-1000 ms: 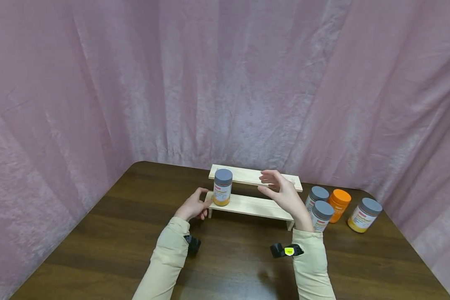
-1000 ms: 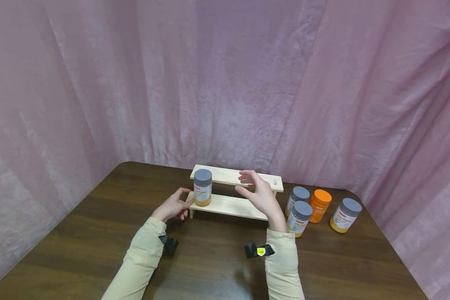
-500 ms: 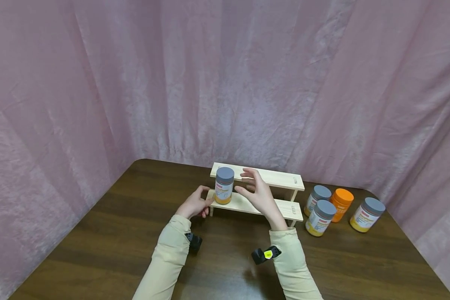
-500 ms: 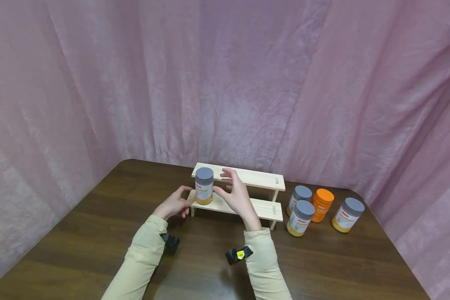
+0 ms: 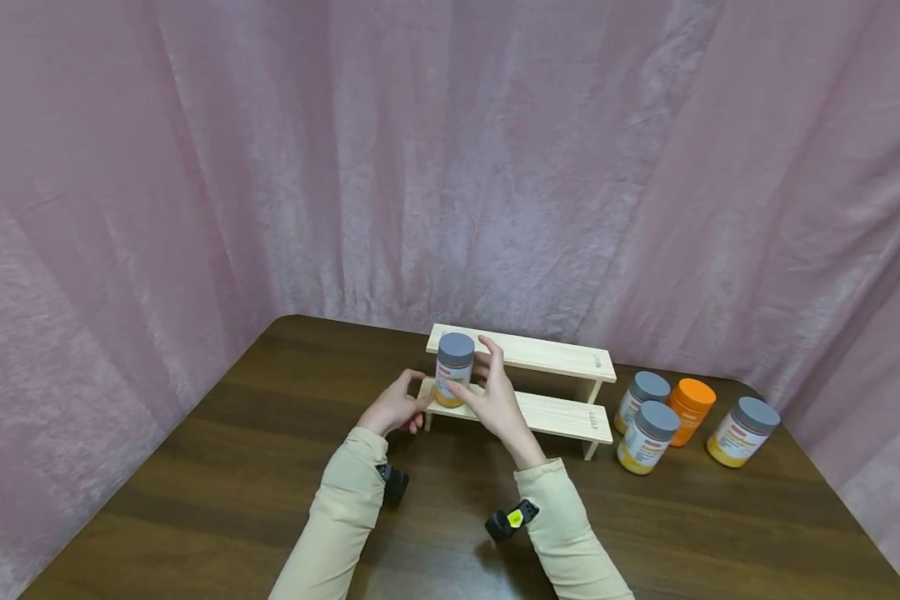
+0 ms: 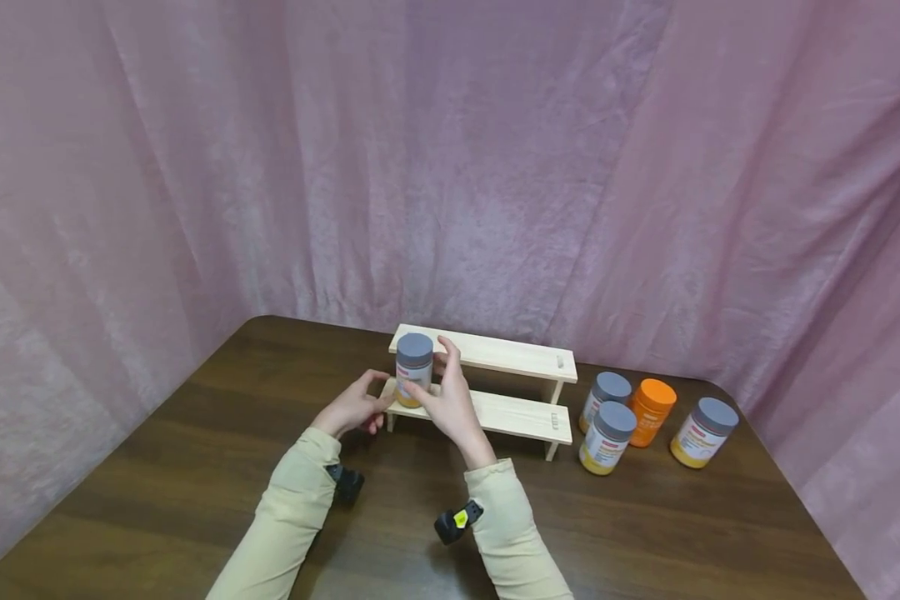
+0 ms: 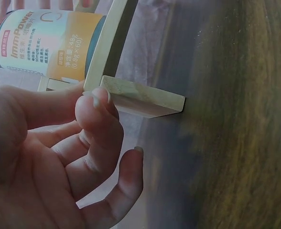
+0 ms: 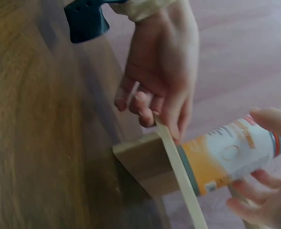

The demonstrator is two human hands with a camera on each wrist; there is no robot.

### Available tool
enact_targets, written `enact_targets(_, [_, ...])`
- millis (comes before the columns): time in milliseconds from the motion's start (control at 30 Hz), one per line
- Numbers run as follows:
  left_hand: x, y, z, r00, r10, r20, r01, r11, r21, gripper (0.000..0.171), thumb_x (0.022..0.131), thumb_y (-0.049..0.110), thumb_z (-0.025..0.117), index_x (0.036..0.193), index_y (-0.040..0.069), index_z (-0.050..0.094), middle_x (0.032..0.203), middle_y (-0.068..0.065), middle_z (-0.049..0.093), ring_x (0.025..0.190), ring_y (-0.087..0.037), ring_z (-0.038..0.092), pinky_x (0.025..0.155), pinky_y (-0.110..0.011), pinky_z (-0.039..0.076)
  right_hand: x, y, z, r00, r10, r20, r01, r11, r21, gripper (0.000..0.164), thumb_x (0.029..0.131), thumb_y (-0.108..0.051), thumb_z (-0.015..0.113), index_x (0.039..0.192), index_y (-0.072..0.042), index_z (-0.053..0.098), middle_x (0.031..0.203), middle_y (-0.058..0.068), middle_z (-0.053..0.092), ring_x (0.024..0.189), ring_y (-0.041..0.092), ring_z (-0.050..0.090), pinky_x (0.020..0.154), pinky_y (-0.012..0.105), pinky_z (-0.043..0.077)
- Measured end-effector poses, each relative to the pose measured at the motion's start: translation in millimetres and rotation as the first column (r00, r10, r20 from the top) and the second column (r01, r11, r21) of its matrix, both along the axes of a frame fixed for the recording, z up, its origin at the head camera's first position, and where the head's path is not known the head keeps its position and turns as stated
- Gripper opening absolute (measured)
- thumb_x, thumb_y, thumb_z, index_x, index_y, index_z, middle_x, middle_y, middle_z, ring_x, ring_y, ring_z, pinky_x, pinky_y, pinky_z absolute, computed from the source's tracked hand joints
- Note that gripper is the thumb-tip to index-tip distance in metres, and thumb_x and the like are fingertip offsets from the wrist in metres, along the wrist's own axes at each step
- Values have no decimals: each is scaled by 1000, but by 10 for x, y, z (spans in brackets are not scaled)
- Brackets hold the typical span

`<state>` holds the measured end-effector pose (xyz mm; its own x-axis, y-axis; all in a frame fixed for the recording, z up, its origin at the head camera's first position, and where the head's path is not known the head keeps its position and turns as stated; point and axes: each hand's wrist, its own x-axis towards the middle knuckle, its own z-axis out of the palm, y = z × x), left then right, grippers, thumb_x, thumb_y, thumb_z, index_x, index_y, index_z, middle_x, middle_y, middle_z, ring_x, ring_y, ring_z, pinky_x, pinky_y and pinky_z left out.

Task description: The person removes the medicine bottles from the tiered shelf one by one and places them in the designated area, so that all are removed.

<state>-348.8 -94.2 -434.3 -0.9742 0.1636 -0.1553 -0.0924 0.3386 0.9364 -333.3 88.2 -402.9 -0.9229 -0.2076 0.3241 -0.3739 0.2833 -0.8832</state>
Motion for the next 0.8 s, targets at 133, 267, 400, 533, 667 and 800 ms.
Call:
enact_targets(133, [7, 38, -1, 1000, -4, -8, 4, 1000, 0, 48, 98, 11, 55, 141, 4, 33, 52, -2, 47, 41, -9, 44, 45, -21, 41, -26, -72, -41, 998, -54, 12, 54, 998, -24, 86, 85, -15, 74, 149, -13, 15, 135, 22, 44, 121, 39, 54, 99, 54, 47])
enact_targets(267, [8, 71, -15, 1000, -4, -13, 4, 1000, -7, 48, 98, 10, 55, 140, 4, 34, 52, -2, 47, 40, -9, 44, 45, -21, 41, -52, -121, -86, 992, -129, -9, 129, 991, -20, 87, 82, -16, 78, 145, -13, 18, 131, 21, 46, 115, 39, 55, 96, 53, 47])
enact_targets(400, [13, 82, -21, 1000, 2, -19, -3, 1000, -29, 48, 97, 10, 55, 140, 5, 35, 52, -2, 48, 41, -10, 45, 46, -22, 42, -85, -145, -149, 981, -191, -45, 190, 981, -20, 87, 77, -15, 82, 140, -12, 23, 125, 21, 49, 108, 37, 58, 92, 51, 48])
enact_targets(533, [18, 71, -15, 1000, 2, -14, -2, 1000, -29, 49, 97, 11, 56, 141, 6, 35, 53, -3, 49, 41, -10, 45, 46, -22, 42, -104, -155, -183, 972, -218, -84, 216, 976, -30, 78, 75, -12, 83, 132, -10, 30, 120, 22, 52, 105, 36, 59, 89, 49, 49])
enact_targets(667, [16, 44, -17, 1000, -1, -16, 1, 1000, -12, 49, 97, 9, 55, 140, 4, 34, 53, -2, 48, 41, -9, 45, 45, -22, 42, -104, -142, -154, 971, -215, -107, 213, 977, -30, 71, 76, -11, 82, 129, -8, 34, 119, 22, 55, 104, 37, 61, 91, 51, 49])
enact_targets(800, [15, 5, 4, 1000, 4, -6, -4, 1000, 2, 48, 97, 8, 55, 140, 4, 33, 53, -2, 48, 41, -9, 44, 45, -22, 42, -89, -97, -44, 974, -204, -94, 201, 979, -35, 70, 78, -12, 80, 132, -9, 36, 122, 21, 56, 101, 37, 64, 86, 47, 53])
